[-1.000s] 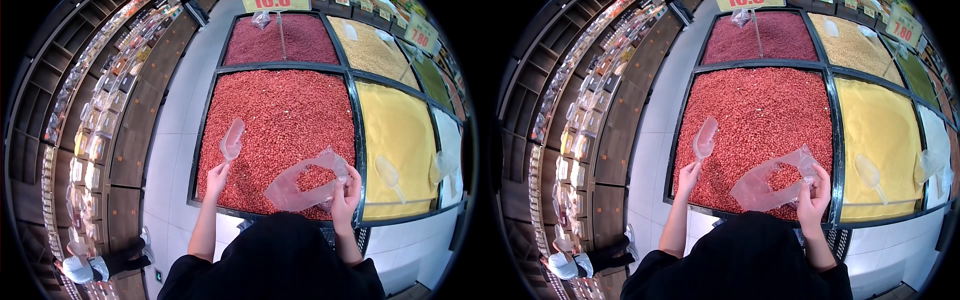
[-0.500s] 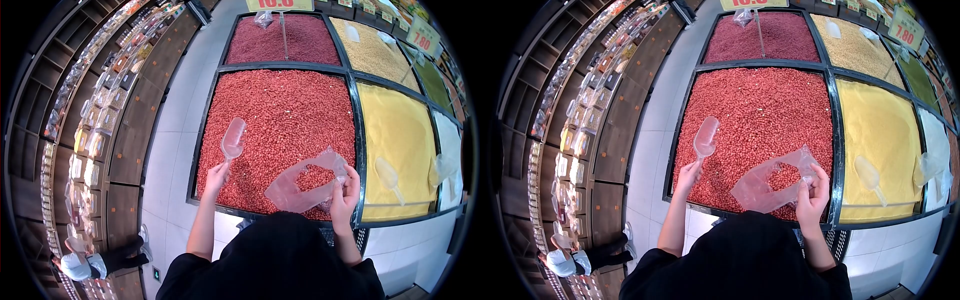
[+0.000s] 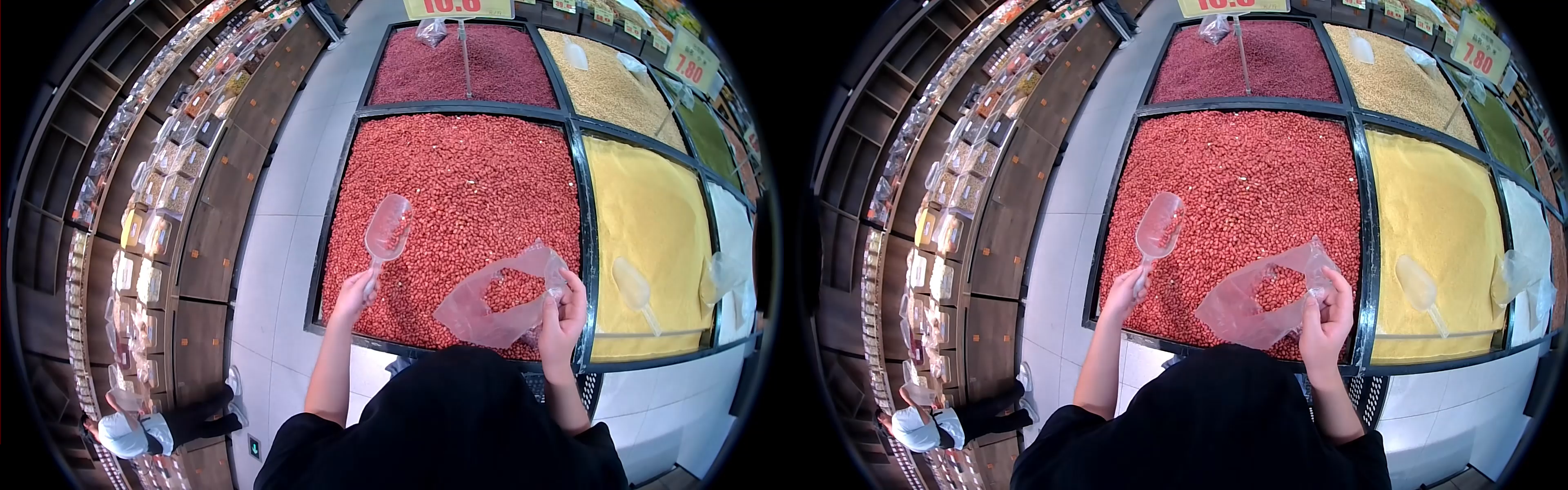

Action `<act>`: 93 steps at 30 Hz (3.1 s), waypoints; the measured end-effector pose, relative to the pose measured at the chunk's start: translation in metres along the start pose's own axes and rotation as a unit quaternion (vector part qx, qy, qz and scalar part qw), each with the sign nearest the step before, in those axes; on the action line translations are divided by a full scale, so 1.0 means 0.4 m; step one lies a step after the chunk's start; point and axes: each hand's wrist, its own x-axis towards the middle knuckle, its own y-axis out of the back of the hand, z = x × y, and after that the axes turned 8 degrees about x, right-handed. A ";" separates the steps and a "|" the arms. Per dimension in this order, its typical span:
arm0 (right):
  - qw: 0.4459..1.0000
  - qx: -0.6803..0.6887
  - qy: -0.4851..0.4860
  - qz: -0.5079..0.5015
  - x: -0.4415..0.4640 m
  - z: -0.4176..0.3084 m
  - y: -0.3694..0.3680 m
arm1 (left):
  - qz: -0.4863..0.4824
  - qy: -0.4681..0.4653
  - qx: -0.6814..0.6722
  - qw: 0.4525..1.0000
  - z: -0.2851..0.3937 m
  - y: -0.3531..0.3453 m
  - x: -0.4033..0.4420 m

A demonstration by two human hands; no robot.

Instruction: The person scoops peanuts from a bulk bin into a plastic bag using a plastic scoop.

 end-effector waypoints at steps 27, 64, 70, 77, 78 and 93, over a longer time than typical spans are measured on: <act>1.000 0.001 -0.012 -0.006 -0.001 0.002 -0.015 | -0.241 -0.058 0.101 0.963 0.290 0.015 -0.429; 0.999 0.037 -0.008 -0.001 -0.029 -0.022 -0.016 | -0.075 -0.356 0.503 0.784 0.295 -0.374 -0.378; 1.000 0.027 0.005 0.003 -0.028 -0.009 -0.016 | -0.070 -0.282 0.369 0.883 0.215 -0.251 -0.406; 0.999 0.033 -0.017 0.008 -0.031 -0.016 -0.031 | 0.090 -0.229 0.107 0.963 0.128 -0.090 -0.339; 0.999 0.034 -0.017 0.006 -0.031 -0.013 -0.031 | 0.139 -0.229 0.132 0.954 0.116 -0.071 -0.311; 1.000 0.014 -0.019 -0.015 -0.030 0.002 -0.033 | 0.348 -0.188 0.259 0.881 -0.156 0.074 -0.039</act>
